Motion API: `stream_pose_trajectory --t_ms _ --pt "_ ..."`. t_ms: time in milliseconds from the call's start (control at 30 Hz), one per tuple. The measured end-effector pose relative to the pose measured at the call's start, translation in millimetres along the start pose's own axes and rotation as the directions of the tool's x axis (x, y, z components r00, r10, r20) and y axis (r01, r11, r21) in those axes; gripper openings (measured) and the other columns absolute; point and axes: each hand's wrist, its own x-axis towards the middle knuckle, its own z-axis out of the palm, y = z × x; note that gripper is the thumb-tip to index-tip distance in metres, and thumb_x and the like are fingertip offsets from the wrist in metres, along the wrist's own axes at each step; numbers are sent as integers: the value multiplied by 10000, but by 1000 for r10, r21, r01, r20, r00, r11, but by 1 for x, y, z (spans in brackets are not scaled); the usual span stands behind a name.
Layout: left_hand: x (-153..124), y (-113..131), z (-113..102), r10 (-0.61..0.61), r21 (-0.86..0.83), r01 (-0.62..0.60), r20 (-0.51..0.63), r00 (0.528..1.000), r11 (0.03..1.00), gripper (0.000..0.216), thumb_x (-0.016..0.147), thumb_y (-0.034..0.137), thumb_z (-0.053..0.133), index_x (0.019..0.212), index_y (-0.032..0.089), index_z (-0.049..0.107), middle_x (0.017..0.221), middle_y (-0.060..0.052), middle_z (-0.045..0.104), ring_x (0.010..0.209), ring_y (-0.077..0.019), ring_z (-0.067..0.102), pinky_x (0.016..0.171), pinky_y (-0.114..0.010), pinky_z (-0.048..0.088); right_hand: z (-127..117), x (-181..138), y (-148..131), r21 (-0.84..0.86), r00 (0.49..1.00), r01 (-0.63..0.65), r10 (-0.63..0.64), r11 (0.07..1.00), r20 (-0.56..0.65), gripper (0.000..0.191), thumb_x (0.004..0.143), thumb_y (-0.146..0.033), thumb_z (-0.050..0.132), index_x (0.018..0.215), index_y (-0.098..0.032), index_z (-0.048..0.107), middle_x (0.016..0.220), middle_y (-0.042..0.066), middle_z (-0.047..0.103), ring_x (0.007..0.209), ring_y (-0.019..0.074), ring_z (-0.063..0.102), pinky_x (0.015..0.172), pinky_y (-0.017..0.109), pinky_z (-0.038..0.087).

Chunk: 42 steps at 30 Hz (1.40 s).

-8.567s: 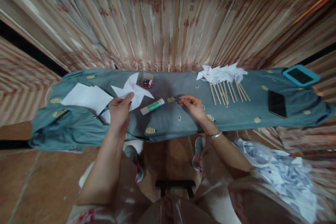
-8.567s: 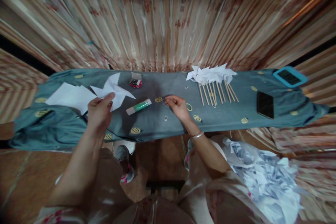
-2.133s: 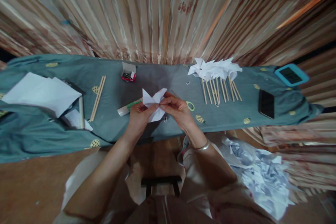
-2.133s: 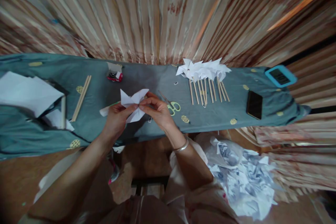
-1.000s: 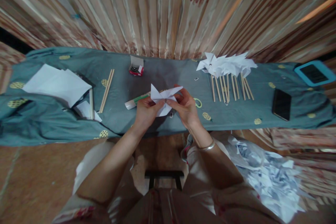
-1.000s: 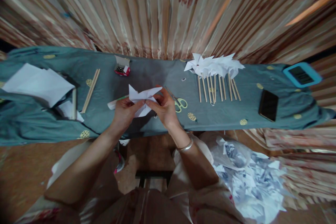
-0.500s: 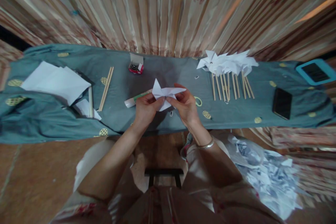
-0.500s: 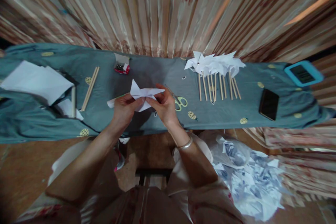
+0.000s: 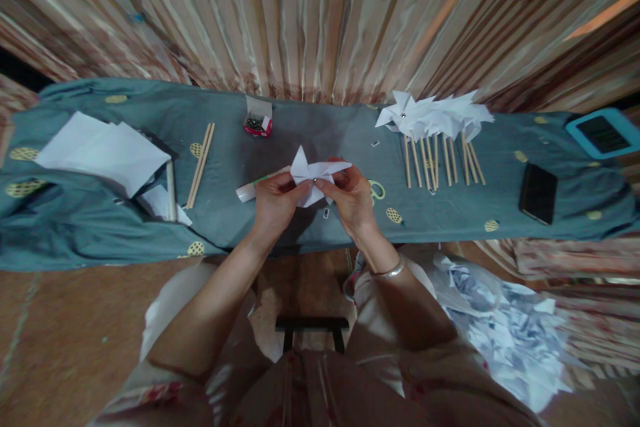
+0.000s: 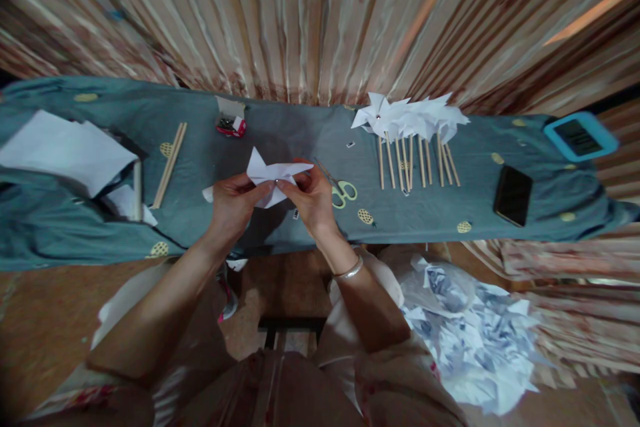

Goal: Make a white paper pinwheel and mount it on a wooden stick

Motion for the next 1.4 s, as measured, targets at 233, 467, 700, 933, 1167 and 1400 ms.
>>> stream_pose_trajectory --t_ms 233,467,700,933,1167,1400 --pt "2 1 -1 57 79 -58 16 998 995 157 639 307 781 707 166 776 681 -2 699 650 -148 602 617 -256 477 2 2 2 -30 1000 -7 7 1000 -23 539 615 -384 879 1061 -267 599 771 -53 717 719 167 681 730 329 589" --pt "1 1 0 39 14 -39 29 999 999 146 626 276 779 726 169 784 681 2 709 639 -143 603 614 -250 478 2 2 2 -7 1000 -20 20 1000 -1 511 618 -346 881 1041 -263 605 783 -47 738 719 173 684 725 334 581" --pt "0 0 -5 8 10 -8 35 999 1000 203 621 302 780 771 166 794 730 -8 744 676 -167 643 658 -278 513 5 -1 0 -9 999 -34 34 999 14 453 606 -374 892 958 -253 636 809 -11 756 756 202 707 738 353 583" --pt "0 0 -14 16 12 -17 88 996 1000 238 630 364 815 773 176 784 745 -13 750 675 -167 657 686 -287 525 5 1 1 7 998 -61 61 998 17 488 559 -344 926 953 -245 656 796 -10 764 770 212 721 772 362 587" --pt "0 16 -39 94 11 -94 -20 995 996 554 760 710 648 788 171 775 878 -106 782 865 -234 729 856 -344 560 -2 7 5 14 1000 -29 29 999 -5 403 563 -355 905 865 -236 666 784 -21 773 724 182 715 728 332 584" --pt "35 5 -90 225 290 -150 -246 943 945 402 690 504 726 871 146 749 893 -106 767 826 -210 702 813 -323 547 -7 7 4 63 999 -32 34 998 -32 419 522 -334 917 845 -225 673 761 -25 774 692 176 715 692 321 588"
